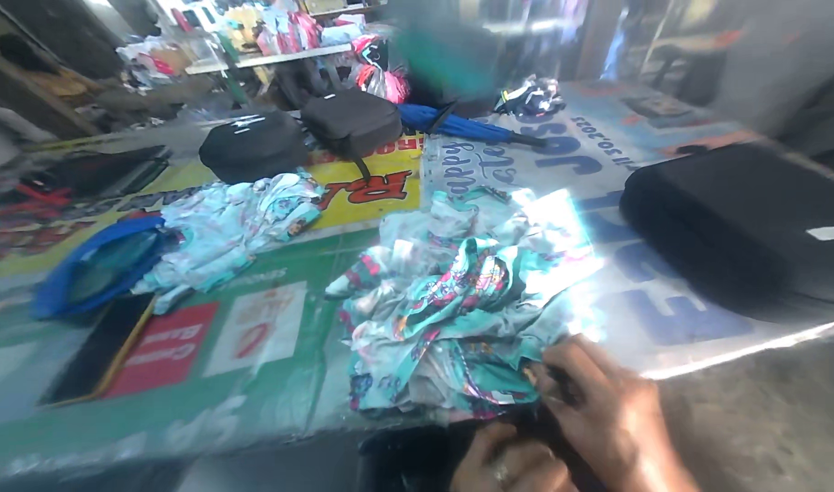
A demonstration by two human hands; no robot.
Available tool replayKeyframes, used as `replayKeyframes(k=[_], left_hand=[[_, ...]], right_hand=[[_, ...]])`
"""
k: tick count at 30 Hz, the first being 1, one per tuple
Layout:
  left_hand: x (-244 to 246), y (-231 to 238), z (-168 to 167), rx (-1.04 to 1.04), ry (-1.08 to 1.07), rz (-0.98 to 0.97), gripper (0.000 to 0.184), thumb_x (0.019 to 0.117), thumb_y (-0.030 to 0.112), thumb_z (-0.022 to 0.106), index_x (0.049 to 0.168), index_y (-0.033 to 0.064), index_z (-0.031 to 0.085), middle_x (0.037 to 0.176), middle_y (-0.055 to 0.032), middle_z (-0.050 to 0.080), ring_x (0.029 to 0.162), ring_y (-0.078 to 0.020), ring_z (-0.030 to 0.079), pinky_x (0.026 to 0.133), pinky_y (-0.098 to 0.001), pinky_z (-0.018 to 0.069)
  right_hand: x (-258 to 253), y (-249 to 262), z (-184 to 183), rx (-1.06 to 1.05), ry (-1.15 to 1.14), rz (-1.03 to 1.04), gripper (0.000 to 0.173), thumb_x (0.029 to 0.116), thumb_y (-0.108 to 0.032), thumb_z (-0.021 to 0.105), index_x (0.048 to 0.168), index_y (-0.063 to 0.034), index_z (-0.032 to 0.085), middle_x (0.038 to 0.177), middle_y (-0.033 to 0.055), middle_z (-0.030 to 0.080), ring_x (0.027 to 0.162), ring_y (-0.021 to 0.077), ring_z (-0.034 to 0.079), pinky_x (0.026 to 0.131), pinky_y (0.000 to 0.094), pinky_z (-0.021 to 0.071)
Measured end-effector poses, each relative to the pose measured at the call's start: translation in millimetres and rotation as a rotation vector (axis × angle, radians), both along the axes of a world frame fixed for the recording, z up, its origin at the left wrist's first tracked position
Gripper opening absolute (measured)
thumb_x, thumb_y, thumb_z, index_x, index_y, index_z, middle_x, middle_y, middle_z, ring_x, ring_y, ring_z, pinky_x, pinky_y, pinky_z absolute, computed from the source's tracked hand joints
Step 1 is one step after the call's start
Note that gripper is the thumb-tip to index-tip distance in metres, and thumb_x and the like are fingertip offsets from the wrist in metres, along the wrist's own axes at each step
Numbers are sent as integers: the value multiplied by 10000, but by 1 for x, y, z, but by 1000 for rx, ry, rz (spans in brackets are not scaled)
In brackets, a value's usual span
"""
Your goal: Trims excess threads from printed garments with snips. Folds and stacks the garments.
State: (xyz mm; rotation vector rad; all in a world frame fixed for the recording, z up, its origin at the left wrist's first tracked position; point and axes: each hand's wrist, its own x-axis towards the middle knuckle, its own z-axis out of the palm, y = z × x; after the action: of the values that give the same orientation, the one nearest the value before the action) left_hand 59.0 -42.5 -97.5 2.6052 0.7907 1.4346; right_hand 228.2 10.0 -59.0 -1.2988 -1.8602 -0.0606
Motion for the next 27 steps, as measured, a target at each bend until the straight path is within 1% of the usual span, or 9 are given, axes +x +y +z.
replayKeyframes(k=[3,5,7,9,14,19,21,23,27], left_hand=[[-4,13,9,2,-94,118,74,1006,241,607,1018,174,637,1132,8,664,1188,-131,598,1145,-348,382],[-4,26,16,-2,-56,268,124,1004,301,618,1043,184,627,1153,12,663,1187,-124,604,1134,-360,398],[-5,39,18,10,18,366,178,995,342,636,1056,177,661,1049,-1,697,1044,-126,655,1072,-363,435],[-10,45,20,71,6,363,92,1004,240,606,1028,176,667,943,11,680,925,-112,646,1026,-342,445],[-17,41,34,127,-25,315,56,995,194,603,1032,194,645,1021,31,655,1003,-99,606,1071,-331,387],[-2,51,42,116,-93,310,132,999,298,647,1062,182,644,1012,29,657,978,-79,621,1023,-308,435],[6,55,45,102,-105,310,141,993,275,668,1081,166,658,986,10,646,948,-91,613,961,-286,456],[13,60,46,42,-148,305,96,980,222,687,1042,148,688,958,-7,639,929,-98,612,892,-245,487],[14,59,49,-62,-316,177,93,989,215,672,939,138,657,929,24,635,919,-52,620,858,-194,520]], right_hand=[[8,-3,3,-131,407,203,92,925,-136,685,978,-60,680,850,-19,708,693,-57,622,615,88,526],[9,-5,9,-235,688,323,65,977,-77,623,1040,-77,636,859,-38,703,596,-42,594,508,114,513],[9,-6,14,-335,906,391,69,1017,-77,550,1053,-119,592,813,-54,652,478,-11,516,389,150,459],[10,-5,18,-422,1084,438,51,1040,-107,513,1051,-132,556,790,-35,663,440,9,509,363,165,444],[14,-5,21,-630,1526,573,105,1068,-143,495,1048,-109,592,670,-6,605,409,19,489,374,175,448],[14,-8,22,-695,1596,644,112,1063,-162,521,1052,-104,616,633,-15,583,413,24,501,385,179,458],[12,-9,24,-703,1574,643,105,1064,-158,518,1052,-106,609,646,-15,589,415,26,502,384,184,461],[11,-11,23,-687,1546,647,92,1059,-135,513,1051,-106,600,682,-14,600,415,25,502,381,189,474],[14,-11,20,-680,1532,657,103,1060,-120,500,1066,-110,603,692,-16,607,423,23,507,388,187,476]])
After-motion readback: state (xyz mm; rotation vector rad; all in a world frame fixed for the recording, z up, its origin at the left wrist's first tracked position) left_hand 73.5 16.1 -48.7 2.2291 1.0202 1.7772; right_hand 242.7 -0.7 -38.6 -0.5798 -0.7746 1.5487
